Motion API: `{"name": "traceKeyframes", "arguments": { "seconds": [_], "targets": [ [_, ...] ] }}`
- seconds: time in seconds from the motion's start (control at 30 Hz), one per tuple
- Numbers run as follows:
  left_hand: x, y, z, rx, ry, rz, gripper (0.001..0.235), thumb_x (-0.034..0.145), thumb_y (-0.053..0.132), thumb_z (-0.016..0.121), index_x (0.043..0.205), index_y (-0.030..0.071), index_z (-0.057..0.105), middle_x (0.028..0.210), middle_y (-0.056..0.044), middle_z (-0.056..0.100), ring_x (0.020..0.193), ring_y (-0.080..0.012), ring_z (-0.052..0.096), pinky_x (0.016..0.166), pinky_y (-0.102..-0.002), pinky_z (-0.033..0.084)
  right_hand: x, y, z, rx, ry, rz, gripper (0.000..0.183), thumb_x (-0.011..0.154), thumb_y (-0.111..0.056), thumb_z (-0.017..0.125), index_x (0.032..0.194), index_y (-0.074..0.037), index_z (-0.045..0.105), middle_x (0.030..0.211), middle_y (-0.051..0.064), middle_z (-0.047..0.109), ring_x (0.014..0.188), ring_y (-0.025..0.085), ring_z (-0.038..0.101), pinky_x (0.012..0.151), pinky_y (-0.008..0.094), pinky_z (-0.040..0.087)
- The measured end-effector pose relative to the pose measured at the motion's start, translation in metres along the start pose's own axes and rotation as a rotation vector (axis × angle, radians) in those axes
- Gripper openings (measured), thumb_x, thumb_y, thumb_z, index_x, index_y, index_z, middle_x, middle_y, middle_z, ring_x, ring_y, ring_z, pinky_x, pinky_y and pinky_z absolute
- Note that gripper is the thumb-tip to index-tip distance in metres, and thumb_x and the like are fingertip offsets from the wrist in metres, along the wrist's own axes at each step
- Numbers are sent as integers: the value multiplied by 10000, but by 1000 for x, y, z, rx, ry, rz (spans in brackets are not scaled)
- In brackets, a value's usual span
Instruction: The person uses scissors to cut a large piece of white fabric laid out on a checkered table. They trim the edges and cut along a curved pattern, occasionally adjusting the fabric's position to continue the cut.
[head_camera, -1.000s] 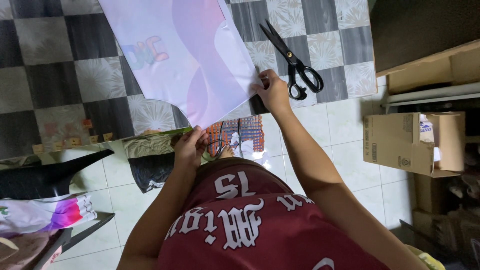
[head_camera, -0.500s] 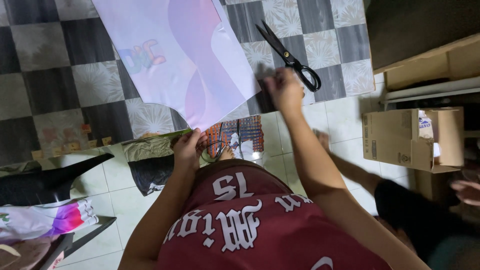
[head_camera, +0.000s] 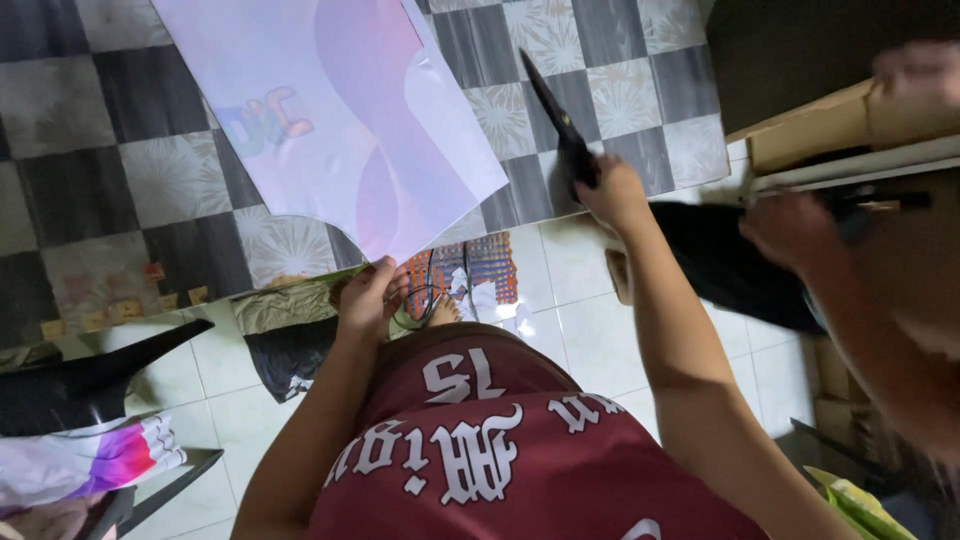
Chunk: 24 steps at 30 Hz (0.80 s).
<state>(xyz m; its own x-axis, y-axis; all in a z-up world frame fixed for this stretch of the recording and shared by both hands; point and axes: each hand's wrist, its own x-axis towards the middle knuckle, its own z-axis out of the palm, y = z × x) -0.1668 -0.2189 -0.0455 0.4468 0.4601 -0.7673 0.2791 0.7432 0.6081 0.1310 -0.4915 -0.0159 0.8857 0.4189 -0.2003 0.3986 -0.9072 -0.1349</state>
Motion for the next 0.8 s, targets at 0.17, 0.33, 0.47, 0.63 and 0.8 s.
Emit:
{"name": "traceKeyframes", "arguments": {
  "seconds": [0.17, 0.33, 0.47, 0.63, 0.8],
  "targets": [
    [2, 0, -1, 0, -4, -30, 352, 821, 223, 757, 1020, 7, 562, 940, -166, 686, 791, -204, 691, 703, -335, 594, -96, 32, -2, 966, -322, -188, 475, 904, -452, 536, 984, 9, 620, 791, 181, 629, 788, 279, 600, 709, 428, 466],
    [1, 3, -3, -1, -62, -52, 348, 838, 228, 733, 1039, 20, 539, 905, -117, 679, 766, -166, 670, 697, -305, 585, -175, 8, 0, 1109, -701, 20, 657, 747, -601, 645, 967, 17, 599, 733, 166, 625, 606, 278, 642, 515, 323, 476],
    [-10, 11, 2, -42, -67, -39, 319, 831, 207, 737, 999, 23, 538, 855, -99, 676, 731, -143, 661, 678, -286, 587, -191, -23, -1, 1371, -784, 132, 715, 734, -598, 669, 1047, 32, 546, 762, 163, 605, 591, 252, 669, 504, 282, 502],
    [-3, 7, -1, -46, -97, -41, 305, 831, 208, 745, 973, 37, 537, 851, -97, 677, 724, -149, 660, 682, -298, 587, -173, -44, 1, 1416, -746, 119, 683, 737, -593, 680, 1017, 15, 546, 746, 146, 605, 570, 236, 669, 488, 268, 495],
    [-7, 10, 1, -52, -92, -34, 269, 838, 192, 733, 962, 46, 543, 839, -84, 678, 709, -132, 662, 673, -294, 588, -159, -50, 13, 1416, -698, 101, 629, 760, -564, 686, 1000, 1, 550, 724, 123, 598, 546, 224, 658, 471, 242, 466]
  ]
}}
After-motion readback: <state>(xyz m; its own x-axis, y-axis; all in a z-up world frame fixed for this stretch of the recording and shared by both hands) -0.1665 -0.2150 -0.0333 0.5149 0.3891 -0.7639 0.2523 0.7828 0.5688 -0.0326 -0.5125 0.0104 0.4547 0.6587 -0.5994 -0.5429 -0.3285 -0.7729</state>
